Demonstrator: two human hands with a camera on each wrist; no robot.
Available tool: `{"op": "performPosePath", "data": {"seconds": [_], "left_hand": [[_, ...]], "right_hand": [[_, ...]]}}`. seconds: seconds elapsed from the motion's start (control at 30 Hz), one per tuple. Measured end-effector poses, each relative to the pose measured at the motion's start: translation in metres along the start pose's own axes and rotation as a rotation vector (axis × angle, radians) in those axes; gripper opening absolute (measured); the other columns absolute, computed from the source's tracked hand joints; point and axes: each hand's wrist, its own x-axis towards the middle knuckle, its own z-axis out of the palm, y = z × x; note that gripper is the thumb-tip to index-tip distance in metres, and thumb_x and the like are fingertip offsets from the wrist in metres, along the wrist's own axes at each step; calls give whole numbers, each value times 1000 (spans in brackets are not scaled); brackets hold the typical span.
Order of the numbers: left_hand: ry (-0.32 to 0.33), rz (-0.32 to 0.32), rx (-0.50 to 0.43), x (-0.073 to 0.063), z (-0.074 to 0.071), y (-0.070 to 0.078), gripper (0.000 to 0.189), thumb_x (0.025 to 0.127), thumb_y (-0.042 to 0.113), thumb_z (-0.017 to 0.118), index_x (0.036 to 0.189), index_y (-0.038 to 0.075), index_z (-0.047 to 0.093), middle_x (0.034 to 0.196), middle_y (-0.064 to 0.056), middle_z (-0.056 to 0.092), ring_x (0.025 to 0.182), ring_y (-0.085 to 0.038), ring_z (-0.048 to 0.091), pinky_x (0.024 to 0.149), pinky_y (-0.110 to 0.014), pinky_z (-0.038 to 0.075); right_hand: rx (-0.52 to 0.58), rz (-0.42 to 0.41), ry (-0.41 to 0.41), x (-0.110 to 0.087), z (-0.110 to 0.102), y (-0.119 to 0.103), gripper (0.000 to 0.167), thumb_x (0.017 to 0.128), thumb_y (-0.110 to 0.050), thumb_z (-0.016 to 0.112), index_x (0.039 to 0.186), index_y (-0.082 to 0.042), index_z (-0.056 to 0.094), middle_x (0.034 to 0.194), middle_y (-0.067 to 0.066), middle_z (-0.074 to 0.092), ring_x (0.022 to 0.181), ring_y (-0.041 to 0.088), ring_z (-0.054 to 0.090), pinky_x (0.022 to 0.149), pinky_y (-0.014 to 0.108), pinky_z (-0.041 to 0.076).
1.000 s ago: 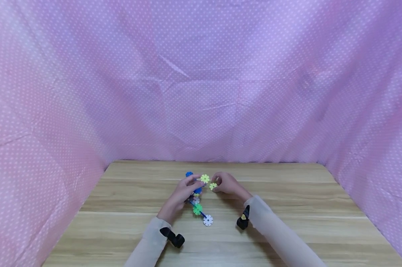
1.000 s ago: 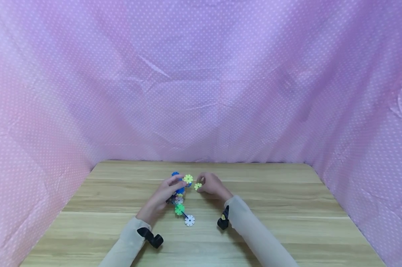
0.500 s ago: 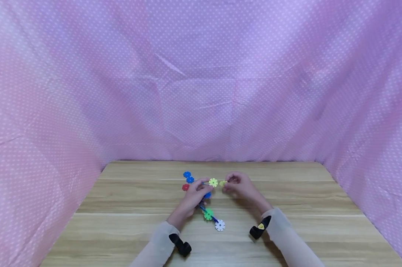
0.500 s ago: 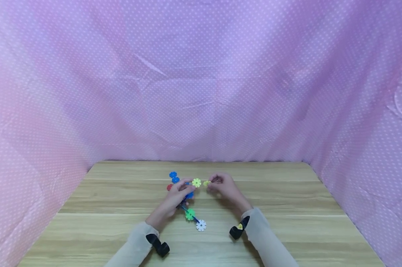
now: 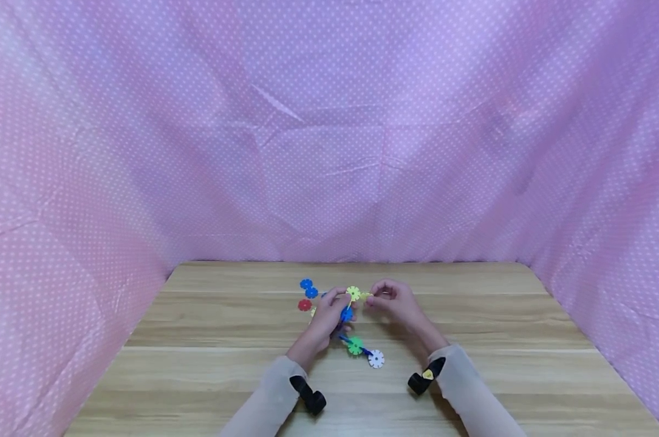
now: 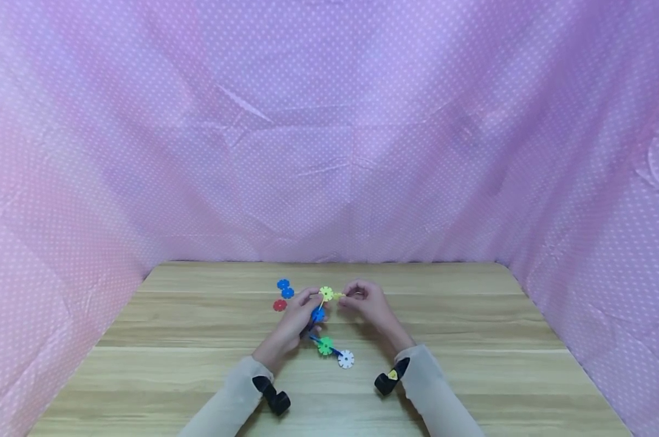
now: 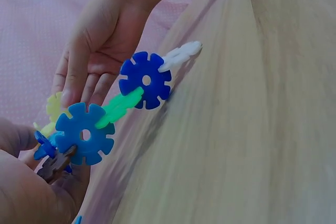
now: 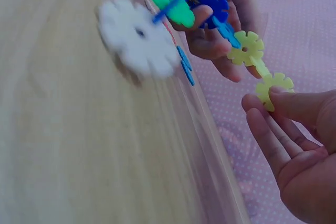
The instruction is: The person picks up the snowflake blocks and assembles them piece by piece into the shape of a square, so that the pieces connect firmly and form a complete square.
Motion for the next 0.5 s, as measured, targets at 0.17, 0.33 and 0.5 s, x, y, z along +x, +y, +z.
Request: {"op": "performPosePath", "data": {"seconds": [0.17, 0.33, 0.5], "left_hand": [[8, -3, -40, 0, 4, -1, 32, 107, 27, 52, 131, 7, 56, 117, -23, 70, 73, -14, 69, 58, -24, 59], [33, -15, -18, -1, 5, -1, 31, 104, 29, 57, 125, 6, 59, 104, -17, 73, 68, -14, 68, 60, -28, 60], [34, -33, 12, 0, 4, -3, 31, 102, 30, 61, 120, 5, 63, 100, -13, 76, 74, -12, 69, 64, -31, 61]], "right_hand": [[-16, -14, 32, -1, 3, 0, 22, 86, 2, 77, 100, 12, 64, 94, 13, 74, 83, 7, 72, 79, 21, 59], [12, -27, 35, -3, 3, -1, 23, 85, 3, 77, 101, 13, 64, 93, 11, 73, 85, 7, 73, 80, 22, 59], [39, -29, 25, -2, 3, 0, 18, 85, 3, 77, 96, 11, 65, 90, 9, 74, 84, 10, 73, 79, 23, 59]]}}
